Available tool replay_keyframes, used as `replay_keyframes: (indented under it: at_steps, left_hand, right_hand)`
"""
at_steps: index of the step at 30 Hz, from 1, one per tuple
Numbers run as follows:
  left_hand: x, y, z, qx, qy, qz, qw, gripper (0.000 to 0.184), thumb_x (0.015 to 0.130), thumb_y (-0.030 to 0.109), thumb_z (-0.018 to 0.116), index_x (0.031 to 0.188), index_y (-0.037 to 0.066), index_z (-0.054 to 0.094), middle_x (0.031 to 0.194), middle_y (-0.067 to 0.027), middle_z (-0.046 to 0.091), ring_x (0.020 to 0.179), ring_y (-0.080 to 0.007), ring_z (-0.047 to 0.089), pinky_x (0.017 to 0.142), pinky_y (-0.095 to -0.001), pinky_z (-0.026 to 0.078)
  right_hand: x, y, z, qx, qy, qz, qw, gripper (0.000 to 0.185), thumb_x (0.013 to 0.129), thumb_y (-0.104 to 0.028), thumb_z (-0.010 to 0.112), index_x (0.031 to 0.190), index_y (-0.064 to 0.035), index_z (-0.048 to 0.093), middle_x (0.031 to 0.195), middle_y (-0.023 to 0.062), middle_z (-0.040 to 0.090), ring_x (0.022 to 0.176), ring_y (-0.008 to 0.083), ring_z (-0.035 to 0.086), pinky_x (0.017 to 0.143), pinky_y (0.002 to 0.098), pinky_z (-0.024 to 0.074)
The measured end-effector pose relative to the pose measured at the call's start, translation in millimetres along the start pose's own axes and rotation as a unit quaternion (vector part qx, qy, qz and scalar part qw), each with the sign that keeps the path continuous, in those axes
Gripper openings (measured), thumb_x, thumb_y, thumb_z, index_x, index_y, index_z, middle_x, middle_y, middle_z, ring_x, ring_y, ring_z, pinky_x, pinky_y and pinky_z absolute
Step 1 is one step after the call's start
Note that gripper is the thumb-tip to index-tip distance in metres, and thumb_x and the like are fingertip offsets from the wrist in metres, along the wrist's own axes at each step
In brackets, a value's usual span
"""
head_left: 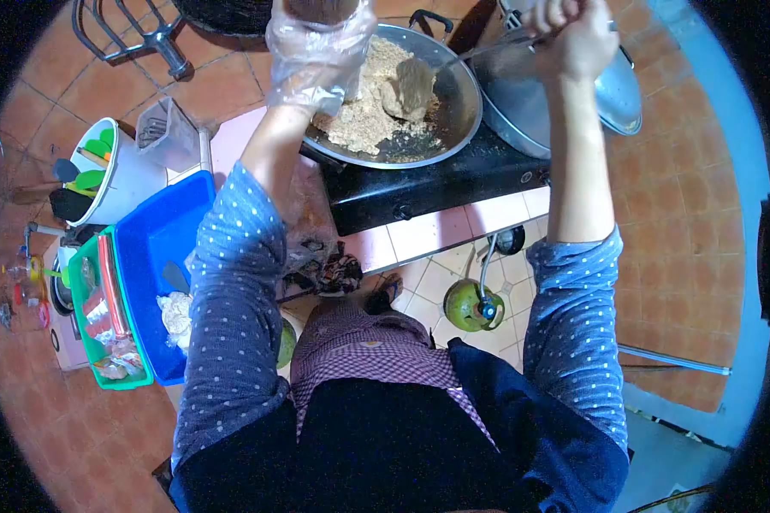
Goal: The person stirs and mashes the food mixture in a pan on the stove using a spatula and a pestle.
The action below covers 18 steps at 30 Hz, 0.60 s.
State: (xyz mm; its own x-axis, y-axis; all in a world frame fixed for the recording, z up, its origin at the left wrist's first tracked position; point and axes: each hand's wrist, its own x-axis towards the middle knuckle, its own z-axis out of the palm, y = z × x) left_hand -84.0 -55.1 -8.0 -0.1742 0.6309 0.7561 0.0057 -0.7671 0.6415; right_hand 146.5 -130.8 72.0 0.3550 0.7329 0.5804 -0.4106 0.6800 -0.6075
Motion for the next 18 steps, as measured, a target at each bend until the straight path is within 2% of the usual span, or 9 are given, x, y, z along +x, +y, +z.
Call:
replay_keyframes:
  at_steps: [1,3,4,7,8,9,11,17,18]
  left_hand:
    - [-1.3,-3.8,-7.9,0.002,0.002,-0.001,1.000,0.048,0.081,0.015,0.084,0.120,0.000,0.061,0.101,-0.0103,0.069,0.085,-0.0203,0.068,0.078,-0.0352,0.056]
    - [-10.4,-15.7,-24.2,0.027,-0.055,-0.116,0.991,0.061,0.078,0.026,0.090,0.123,0.000,0.057,0.105,-0.0104,0.071,0.092,-0.0176,0.069,0.084,-0.0336,0.055]
    - [-13.4,-30.0,-21.9,0.013,0.010,-0.064,0.998,0.062,0.077,0.026,0.091,0.122,-0.001,0.059,0.106,-0.0103,0.070,0.092,-0.0182,0.069,0.085,-0.0334,0.055]
    - [-16.3,-28.6,-23.6,0.015,0.014,-0.070,0.997,0.064,0.076,0.027,0.092,0.123,-0.001,0.058,0.107,-0.0098,0.070,0.093,-0.0184,0.069,0.085,-0.0335,0.055]
    - [-16.8,-27.7,-23.6,0.037,0.014,-0.066,0.997,0.065,0.075,0.026,0.092,0.124,0.000,0.058,0.107,-0.0094,0.070,0.093,-0.0180,0.068,0.086,-0.0337,0.055]
    - [-17.4,-27.2,-23.3,0.040,0.018,-0.064,0.997,0.065,0.075,0.026,0.092,0.124,0.000,0.058,0.107,-0.0094,0.070,0.093,-0.0180,0.068,0.086,-0.0337,0.055]
    - [-19.1,-29.7,-20.1,-0.004,-0.011,-0.095,0.995,0.065,0.075,0.025,0.092,0.125,0.002,0.057,0.107,-0.0096,0.070,0.093,-0.0181,0.068,0.086,-0.0339,0.056]
    - [-14.1,-48.0,-22.2,0.037,0.008,-0.069,0.997,0.060,0.077,0.023,0.091,0.123,0.003,0.058,0.105,-0.0078,0.071,0.091,-0.0172,0.068,0.083,-0.0331,0.056]
    - [-10.5,-51.1,-22.5,0.022,0.012,-0.068,0.997,0.059,0.077,0.022,0.090,0.122,0.003,0.058,0.104,-0.0076,0.071,0.090,-0.0173,0.068,0.082,-0.0331,0.056]
  right_hand:
    - [6.0,-9.3,15.2,-0.270,0.046,-0.148,0.950,0.043,0.103,-0.034,0.055,0.067,-0.0181,0.039,0.048,-0.0022,0.033,0.038,0.0156,0.033,0.041,0.0324,0.0334]
    - [11.0,-25.5,54.3,-0.224,0.156,-0.108,0.956,0.041,0.102,-0.032,0.054,0.067,-0.0183,0.039,0.049,-0.0026,0.032,0.038,0.0150,0.031,0.042,0.0331,0.0323]
    - [70.1,-38.0,-49.8,0.087,-0.041,0.066,0.993,0.040,0.102,-0.032,0.053,0.067,-0.0187,0.039,0.049,-0.0029,0.031,0.038,0.0140,0.029,0.041,0.0336,0.0309]
    - [117.7,-49.7,-95.0,0.051,-0.136,0.125,0.981,0.039,0.102,-0.031,0.053,0.066,-0.0181,0.042,0.049,-0.0021,0.034,0.038,0.0141,0.032,0.041,0.0332,0.0314]
    - [69.6,-23.5,-26.4,-0.135,-0.035,-0.066,0.988,0.040,0.102,-0.030,0.053,0.065,-0.0170,0.045,0.050,-0.0017,0.037,0.038,0.0143,0.035,0.041,0.0327,0.0323]
    - [18.5,2.9,48.1,-0.347,0.142,-0.197,0.906,0.041,0.103,-0.029,0.052,0.065,-0.0159,0.047,0.050,-0.0013,0.040,0.038,0.0145,0.037,0.041,0.0322,0.0332]
    - [29.7,70.7,-8.4,-0.311,0.169,-0.159,0.922,0.042,0.102,-0.028,0.055,0.064,-0.0126,0.050,0.051,-0.0012,0.044,0.039,0.0128,0.040,0.040,0.0319,0.0334]
    - [23.3,58.9,8.4,-0.322,0.145,-0.110,0.929,0.042,0.102,-0.027,0.057,0.063,-0.0138,0.047,0.052,-0.0018,0.044,0.040,0.0119,0.042,0.040,0.0306,0.0345]
    - [29.2,52.0,2.1,-0.108,0.091,-0.011,0.990,0.042,0.102,-0.028,0.057,0.063,-0.0138,0.047,0.052,-0.0013,0.045,0.040,0.0122,0.042,0.040,0.0306,0.0348]
